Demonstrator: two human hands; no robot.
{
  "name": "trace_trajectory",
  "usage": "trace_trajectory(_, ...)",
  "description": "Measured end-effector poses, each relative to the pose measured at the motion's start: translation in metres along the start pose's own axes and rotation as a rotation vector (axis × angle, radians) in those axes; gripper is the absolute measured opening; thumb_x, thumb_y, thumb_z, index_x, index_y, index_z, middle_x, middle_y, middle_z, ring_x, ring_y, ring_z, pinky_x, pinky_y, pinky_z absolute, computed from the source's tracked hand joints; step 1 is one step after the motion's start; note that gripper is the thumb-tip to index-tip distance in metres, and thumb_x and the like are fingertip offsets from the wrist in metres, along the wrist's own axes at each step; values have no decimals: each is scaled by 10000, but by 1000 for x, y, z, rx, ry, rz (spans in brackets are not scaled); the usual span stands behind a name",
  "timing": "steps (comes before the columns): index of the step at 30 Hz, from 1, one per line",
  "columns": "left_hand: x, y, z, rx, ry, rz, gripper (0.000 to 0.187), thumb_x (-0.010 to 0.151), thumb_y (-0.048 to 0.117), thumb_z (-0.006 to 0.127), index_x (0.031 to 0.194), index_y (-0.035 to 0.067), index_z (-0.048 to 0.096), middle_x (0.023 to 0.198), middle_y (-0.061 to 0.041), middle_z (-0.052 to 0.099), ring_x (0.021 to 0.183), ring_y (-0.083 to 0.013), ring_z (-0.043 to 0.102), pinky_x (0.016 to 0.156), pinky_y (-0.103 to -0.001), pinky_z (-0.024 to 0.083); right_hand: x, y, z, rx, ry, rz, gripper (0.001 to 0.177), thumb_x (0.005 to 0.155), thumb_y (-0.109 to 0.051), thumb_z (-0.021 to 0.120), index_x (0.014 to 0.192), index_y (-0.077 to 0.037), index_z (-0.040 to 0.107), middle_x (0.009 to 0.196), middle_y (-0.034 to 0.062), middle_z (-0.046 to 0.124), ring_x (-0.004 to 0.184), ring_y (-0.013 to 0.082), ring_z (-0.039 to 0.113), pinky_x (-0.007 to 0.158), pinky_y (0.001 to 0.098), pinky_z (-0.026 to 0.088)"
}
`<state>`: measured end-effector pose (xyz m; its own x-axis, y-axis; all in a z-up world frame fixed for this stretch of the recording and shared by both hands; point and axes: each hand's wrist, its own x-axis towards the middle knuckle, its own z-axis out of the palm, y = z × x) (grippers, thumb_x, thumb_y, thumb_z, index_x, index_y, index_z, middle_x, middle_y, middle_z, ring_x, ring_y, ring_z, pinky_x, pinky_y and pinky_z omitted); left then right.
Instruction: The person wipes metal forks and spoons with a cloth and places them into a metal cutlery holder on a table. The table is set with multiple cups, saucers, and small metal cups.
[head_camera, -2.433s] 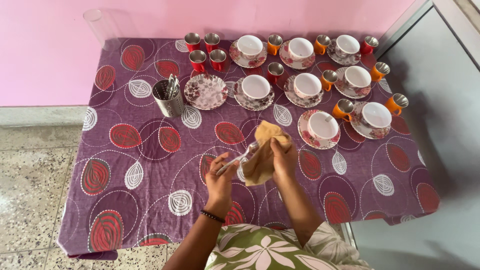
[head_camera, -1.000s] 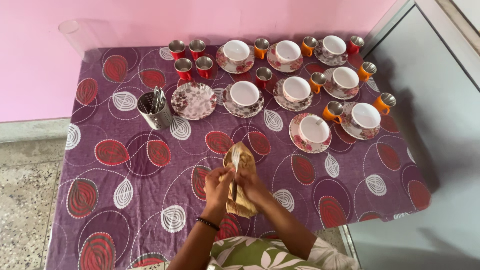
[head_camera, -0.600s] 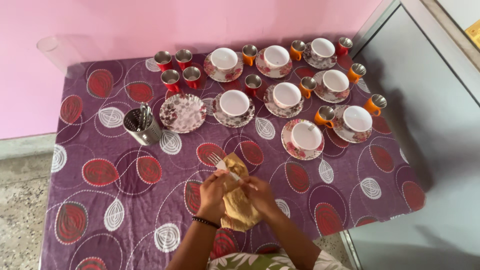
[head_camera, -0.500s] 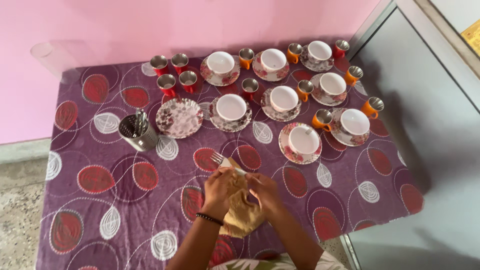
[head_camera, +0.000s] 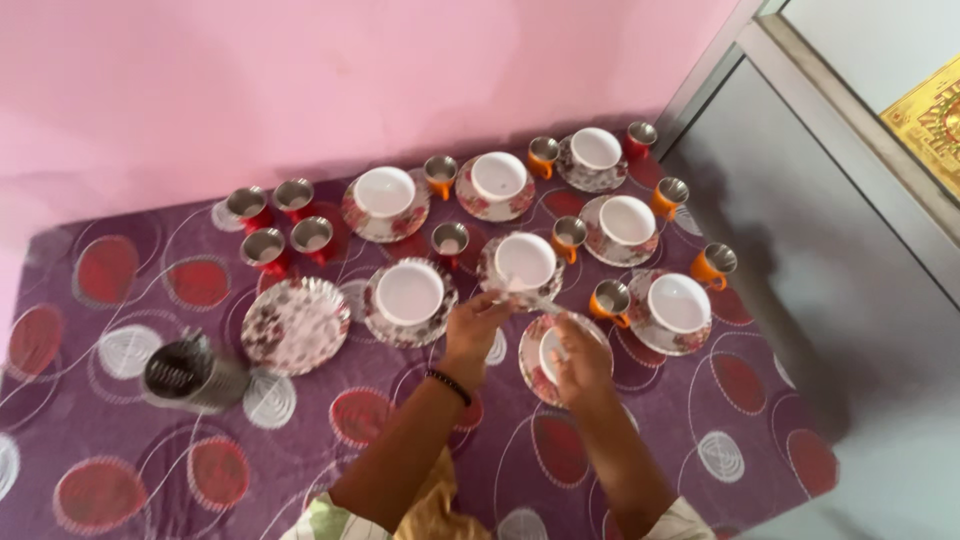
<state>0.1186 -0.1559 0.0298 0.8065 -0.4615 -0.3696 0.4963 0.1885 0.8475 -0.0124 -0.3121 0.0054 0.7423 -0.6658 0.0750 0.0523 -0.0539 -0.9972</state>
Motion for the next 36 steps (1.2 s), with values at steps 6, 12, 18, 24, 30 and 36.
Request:
trace_trajectory(6,67,73,51,1099,139,616,604,732,441,859,1258,175,724,1505,-92,479,1463,-285,373,1274,-561,203,140,-1,-55,272,333,26,303,909,-224,750,1133,-22,720,1077,12,706,1005,99,637,874,250,505)
trace_trajectory(12,127,110,82,1554,56,565,705,753,322,818,1387,162,553,1645,-135,162,1535,-418,19,1102,-763,106,305,11,-100,11,442,-199,176,892,-175,764,909,-31,665,858,-6,647,784,104,578,698,322,472)
trace_trajectory(18,181,106,88,1817,49,886,694,768,385,834,1359,116,589,1705,-96,132,1568,-361,60,1156,-715,171,371,-20,-72,-798,679,-66,277,819,-329,782,810,-69,685,937,96,639,1041,337,564,836,551,439)
trace_trajectory(24,210,98,99,1722,18,881,693,745,412,834,1321,117,587,1689,-66,96,1545,-348,47,1146,-734,149,417,21,-70,-923,633,116,272,867,-382,680,881,-111,697,1068,110,694,1278,370,504,1227,582,188)
trace_trajectory(30,230,80,106,1695,-18,827,648,787,411,813,1328,132,590,1701,-58,103,1562,-339,40,1151,-742,147,437,55,-71,-918,581,91,279,878,-400,666,908,-150,788,1140,36,711,1450,360,328,1265,634,124)
trace_trajectory(36,240,60,110,1667,-56,867,661,794,442,792,1350,133,610,1667,-77,150,1549,-349,47,1131,-764,164,430,47,-50,-833,640,182,269,779,-423,747,870,-175,799,1353,-7,602,1488,401,163,1090,712,161)
